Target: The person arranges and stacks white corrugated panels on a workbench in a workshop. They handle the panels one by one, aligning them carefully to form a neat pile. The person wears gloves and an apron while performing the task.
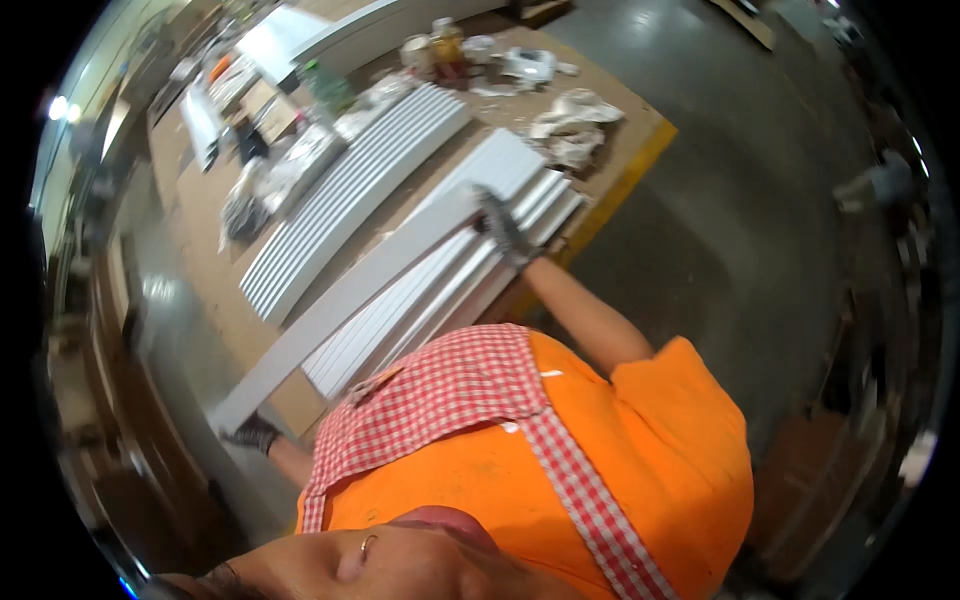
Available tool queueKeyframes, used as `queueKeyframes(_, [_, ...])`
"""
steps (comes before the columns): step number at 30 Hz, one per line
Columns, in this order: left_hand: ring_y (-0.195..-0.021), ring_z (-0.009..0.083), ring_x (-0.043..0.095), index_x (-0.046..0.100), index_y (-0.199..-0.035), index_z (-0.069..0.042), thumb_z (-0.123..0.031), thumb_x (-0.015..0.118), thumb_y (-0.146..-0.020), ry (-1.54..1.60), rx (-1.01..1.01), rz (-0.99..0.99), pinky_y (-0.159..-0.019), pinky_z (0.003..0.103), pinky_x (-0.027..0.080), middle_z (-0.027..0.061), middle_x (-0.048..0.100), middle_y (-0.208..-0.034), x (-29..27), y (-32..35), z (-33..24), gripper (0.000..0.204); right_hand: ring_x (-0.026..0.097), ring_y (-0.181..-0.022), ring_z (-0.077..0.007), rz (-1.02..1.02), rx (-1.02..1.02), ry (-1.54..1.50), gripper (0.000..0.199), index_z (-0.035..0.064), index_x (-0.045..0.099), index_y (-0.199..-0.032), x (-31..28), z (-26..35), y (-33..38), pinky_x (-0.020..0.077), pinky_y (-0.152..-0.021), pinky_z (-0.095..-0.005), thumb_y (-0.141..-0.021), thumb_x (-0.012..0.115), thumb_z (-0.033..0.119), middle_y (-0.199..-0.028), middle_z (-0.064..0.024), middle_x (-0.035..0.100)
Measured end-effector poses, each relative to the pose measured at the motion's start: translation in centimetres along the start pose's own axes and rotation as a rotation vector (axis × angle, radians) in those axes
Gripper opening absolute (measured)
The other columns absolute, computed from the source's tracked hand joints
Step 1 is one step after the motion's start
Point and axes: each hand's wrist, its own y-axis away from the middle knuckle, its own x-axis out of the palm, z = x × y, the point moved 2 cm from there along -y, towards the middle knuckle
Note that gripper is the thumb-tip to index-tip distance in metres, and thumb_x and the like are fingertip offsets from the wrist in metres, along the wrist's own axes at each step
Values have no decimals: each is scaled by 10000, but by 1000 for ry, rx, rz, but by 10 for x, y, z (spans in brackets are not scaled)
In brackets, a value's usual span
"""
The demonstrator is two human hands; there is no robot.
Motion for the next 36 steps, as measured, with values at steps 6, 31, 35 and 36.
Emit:
queueKeyframes(6, [-378,166,456,562,-777,-74,-614,454,-825,-639,-364,62,-355,291,344,48,544,-547,52,-3,23,553,426,-451,-82,-138,185,226,461,85,607,-1055,-76,36,-50,351,-405,-229,-939,422,490,-567,-6,479])
queueKeyframes(31, [-362,165,344,484,-799,-36,-607,155,-830,-1496,-1189,396,-332,273,208,84,489,-524,100,-52,128,659,466,-1240,-272,214,226,1788,613,120,445,-1352,-47,27,-263,343,-1027,-390,-938,202,502,-1377,-90,463])
queueKeyframes(35, [-349,181,400,474,-905,-90,-578,242,-855,-1515,-1163,256,-312,275,256,97,493,-526,89,-55,135,543,507,-1193,-289,72,86,1755,618,91,526,-1279,-45,7,-265,354,-1010,-416,-940,199,492,-1303,-112,532])
queueKeyframes(36, [-352,179,405,477,-913,-90,-594,248,-856,-1511,-1122,230,-312,275,266,95,493,-525,93,-53,135,557,517,-1180,-291,91,139,1742,622,85,544,-1256,-45,8,-266,359,-1004,-418,-940,198,493,-1284,-117,546])
